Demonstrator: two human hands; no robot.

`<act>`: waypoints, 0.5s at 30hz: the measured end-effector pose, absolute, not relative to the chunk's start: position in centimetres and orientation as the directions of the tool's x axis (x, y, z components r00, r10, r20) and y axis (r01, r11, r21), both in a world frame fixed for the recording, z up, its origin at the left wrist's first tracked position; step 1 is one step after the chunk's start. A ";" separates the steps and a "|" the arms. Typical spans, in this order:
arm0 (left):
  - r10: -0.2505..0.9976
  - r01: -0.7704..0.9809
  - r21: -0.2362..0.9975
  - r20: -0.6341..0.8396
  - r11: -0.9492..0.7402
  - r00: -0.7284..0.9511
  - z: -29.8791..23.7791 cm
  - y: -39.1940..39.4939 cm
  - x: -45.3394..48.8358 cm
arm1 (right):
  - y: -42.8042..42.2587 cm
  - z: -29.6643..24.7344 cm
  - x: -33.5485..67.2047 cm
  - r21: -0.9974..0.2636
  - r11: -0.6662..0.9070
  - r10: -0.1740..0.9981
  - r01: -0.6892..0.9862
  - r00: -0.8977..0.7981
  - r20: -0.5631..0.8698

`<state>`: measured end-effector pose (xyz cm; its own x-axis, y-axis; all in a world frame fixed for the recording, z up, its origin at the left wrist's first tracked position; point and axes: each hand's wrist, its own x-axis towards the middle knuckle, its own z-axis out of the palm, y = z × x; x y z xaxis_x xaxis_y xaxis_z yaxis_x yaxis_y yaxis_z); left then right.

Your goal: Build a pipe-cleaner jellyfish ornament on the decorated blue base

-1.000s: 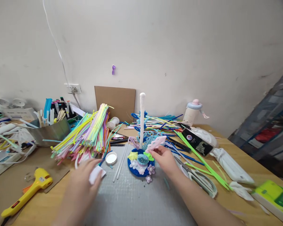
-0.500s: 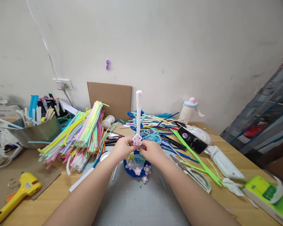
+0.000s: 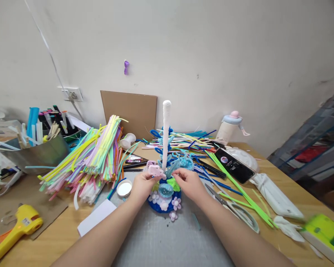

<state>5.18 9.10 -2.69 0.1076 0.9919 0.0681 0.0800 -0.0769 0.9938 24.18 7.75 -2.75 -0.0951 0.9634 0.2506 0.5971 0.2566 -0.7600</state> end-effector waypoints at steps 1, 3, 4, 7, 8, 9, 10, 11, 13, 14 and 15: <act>0.995 0.065 0.995 0.064 -0.069 0.079 -2.9 8.9 5.3 | 7.7 -3.0 24.2 -0.779 0.257 0.963 0.572 -0.078 0.260; 0.996 0.052 0.995 0.078 -0.081 0.048 -3.1 8.7 5.4 | 7.5 -3.5 24.2 -0.820 0.245 0.962 0.518 -0.027 0.271; 0.994 0.046 0.994 0.095 -0.097 0.046 -3.2 8.7 5.4 | 7.4 -3.6 24.2 -0.840 0.235 0.963 0.488 0.001 0.269; 0.987 0.036 0.987 0.154 -0.156 0.055 -3.4 8.8 5.3 | 7.2 -4.1 24.0 -0.875 0.220 0.967 0.431 0.023 0.254; 0.984 0.048 0.984 0.171 -0.174 0.052 -3.6 8.9 5.2 | 7.1 -4.2 23.9 -0.877 0.221 0.967 0.426 0.019 0.252; 0.982 0.064 0.980 0.184 -0.187 0.048 -3.7 8.9 5.1 | 7.1 -4.3 23.9 -0.879 0.220 0.968 0.422 0.017 0.250; 0.980 0.079 0.978 0.192 -0.195 0.049 -4.0 9.0 5.1 | 7.1 -4.4 23.8 -0.882 0.218 0.969 0.418 0.019 0.248; 0.979 0.088 0.976 0.194 -0.198 0.053 -4.2 9.1 5.0 | 7.0 -4.5 23.8 -0.887 0.213 0.969 0.410 0.025 0.244; 0.981 0.093 0.977 0.185 -0.190 0.060 -4.5 9.2 5.0 | 7.1 -4.6 23.8 -0.897 0.203 0.972 0.393 0.033 0.235; 0.983 0.089 0.980 0.175 -0.181 0.061 -4.6 9.2 5.1 | 7.1 -4.7 23.8 -0.900 0.201 0.972 0.387 0.034 0.231; 0.984 0.084 0.982 0.167 -0.172 0.060 -4.7 9.2 5.1 | 7.2 -4.8 23.8 -0.902 0.199 0.973 0.382 0.034 0.229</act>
<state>5.09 9.19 -4.72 0.0603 0.9841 0.1671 0.0840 -0.1718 0.9815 23.75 7.17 -4.78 0.0342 0.9728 0.2292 0.3820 0.1992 -0.9024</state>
